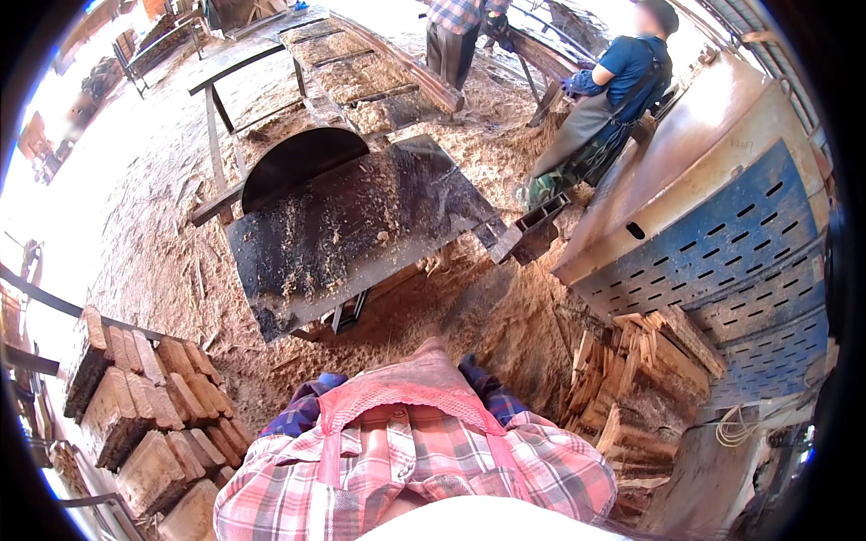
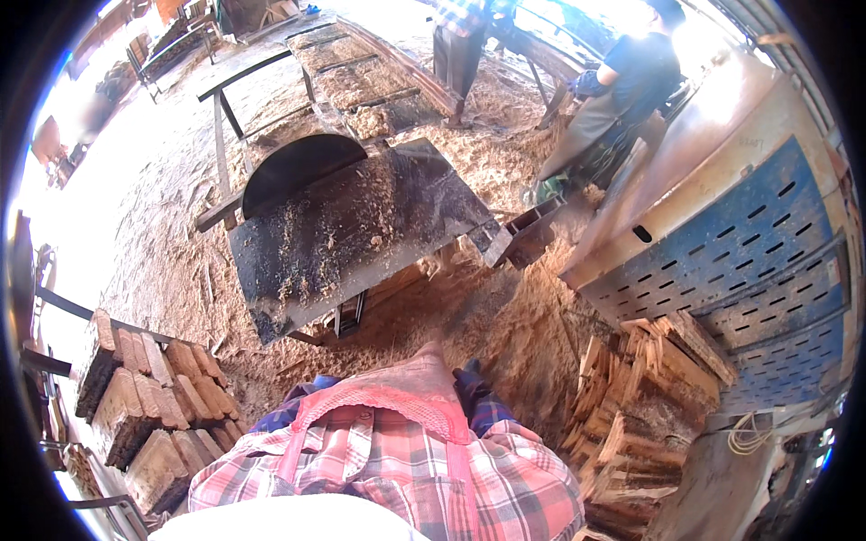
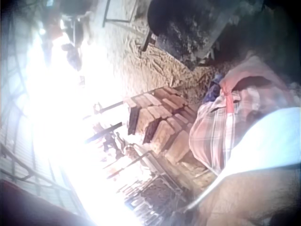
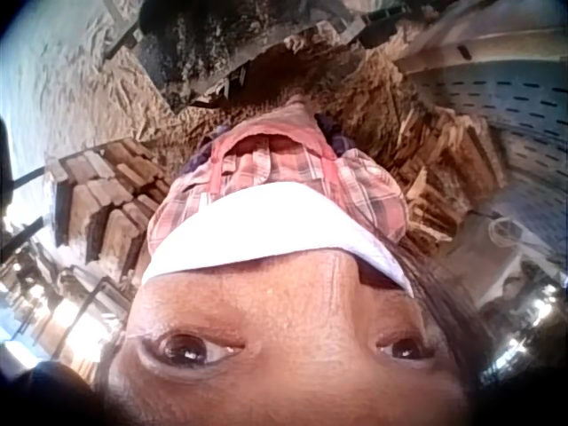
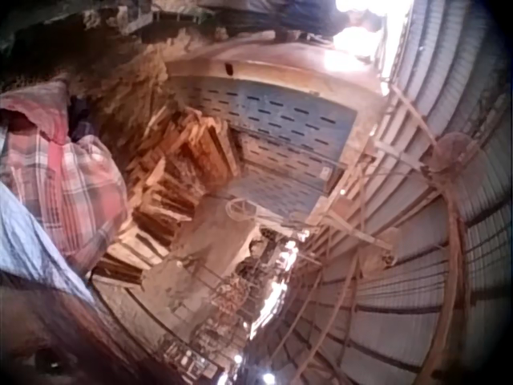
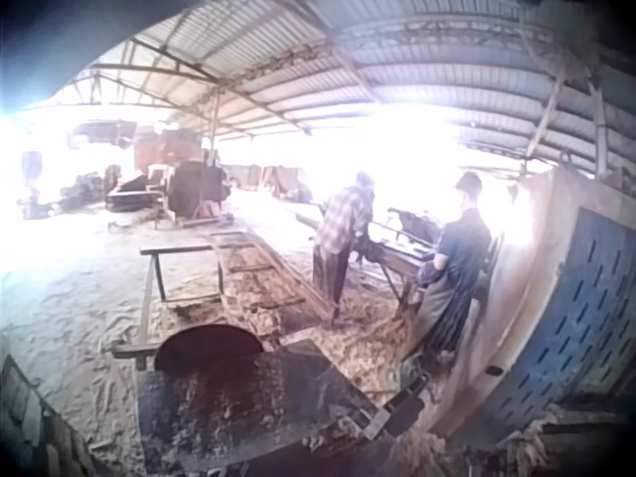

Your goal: The person repeatedly picks up cut lumber pieces from a saw table and stacks them into a growing pile on the floor. The person wears gloves and a plaid shirt while moving wood in a workshop environment.

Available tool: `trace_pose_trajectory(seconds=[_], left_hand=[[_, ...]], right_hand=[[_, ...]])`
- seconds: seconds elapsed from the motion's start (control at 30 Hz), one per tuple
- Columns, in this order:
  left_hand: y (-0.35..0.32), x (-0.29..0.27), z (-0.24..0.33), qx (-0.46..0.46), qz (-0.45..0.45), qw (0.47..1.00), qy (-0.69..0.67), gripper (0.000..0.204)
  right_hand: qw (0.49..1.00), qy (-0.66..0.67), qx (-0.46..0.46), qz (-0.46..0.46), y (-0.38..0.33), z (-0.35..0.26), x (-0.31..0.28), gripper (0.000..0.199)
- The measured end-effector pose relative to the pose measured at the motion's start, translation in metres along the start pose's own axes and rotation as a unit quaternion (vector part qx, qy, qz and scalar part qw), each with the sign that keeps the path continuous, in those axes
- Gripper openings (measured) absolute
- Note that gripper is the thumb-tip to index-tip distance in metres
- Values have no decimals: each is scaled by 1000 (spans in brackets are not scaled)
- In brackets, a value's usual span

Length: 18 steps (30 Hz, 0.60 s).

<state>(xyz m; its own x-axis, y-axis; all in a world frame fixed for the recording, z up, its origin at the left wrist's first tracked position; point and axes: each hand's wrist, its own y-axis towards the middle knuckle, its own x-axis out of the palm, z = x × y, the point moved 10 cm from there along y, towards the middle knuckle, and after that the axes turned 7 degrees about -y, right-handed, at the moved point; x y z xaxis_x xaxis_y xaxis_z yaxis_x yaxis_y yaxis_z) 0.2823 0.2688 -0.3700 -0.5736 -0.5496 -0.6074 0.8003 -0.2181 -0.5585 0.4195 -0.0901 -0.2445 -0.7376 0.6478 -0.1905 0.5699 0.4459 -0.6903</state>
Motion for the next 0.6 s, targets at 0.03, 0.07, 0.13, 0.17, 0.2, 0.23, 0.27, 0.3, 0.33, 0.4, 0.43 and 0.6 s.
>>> trace_pose_trajectory(seconds=[0.03, 0.07, 0.13, 0.17, 0.2, 0.23, 0.27, 0.3, 0.33, 0.4, 0.43, 0.6], left_hand=[[5, 8, -11, 5, 14, 1000, -2, 29], [6, 10, -15, 12, 28, 1000, -6, 29], [8, 10, -14, 6, 9, 1000, 19, 29], [8, 9, -12, 2, 0, 1000, 31, 29], [5, -1, -2, 8, 6, 1000, 14, 29], [-3, -14, 14, 16, 10, 1000, -5, 30], [-8, -24, 24, 21, 15, 999, -21, 30], [-9, -22, 23, 12, 2, 1000, 5, 31], [-8, -15, 13, 0, -7, 1000, 30, 31], [-3, 0, 3, -13, -26, 998, 47, 32], [-3, 2, 0, -19, -33, 998, 42, 32], [-27, -44, 31, -21, 14, 994, -103, 32]], right_hand=[[1000, -13, -7, -4, 0, -6, 1, 26], [999, -33, -17, -5, 1, -10, 0, 24], [997, -77, -30, -1, 2, -9, -2, 22], [992, -115, -41, 1, 2, -9, -2, 21], [988, -147, -48, 7, 3, -6, -4, 19], [986, -158, -45, 15, 3, -2, -7, 18], [983, -178, -43, 18, 2, 0, -8, 17], [994, -108, -24, 18, -2, -4, -5, 21], [999, -40, -8, 17, -9, -18, 0, 25], [1000, 9, 2, 13, -19, -33, 0, 33], [1000, -9, -10, 7, -20, -40, 0, 38], [999, 50, 2, -3, -13, -31, 2, 46]])
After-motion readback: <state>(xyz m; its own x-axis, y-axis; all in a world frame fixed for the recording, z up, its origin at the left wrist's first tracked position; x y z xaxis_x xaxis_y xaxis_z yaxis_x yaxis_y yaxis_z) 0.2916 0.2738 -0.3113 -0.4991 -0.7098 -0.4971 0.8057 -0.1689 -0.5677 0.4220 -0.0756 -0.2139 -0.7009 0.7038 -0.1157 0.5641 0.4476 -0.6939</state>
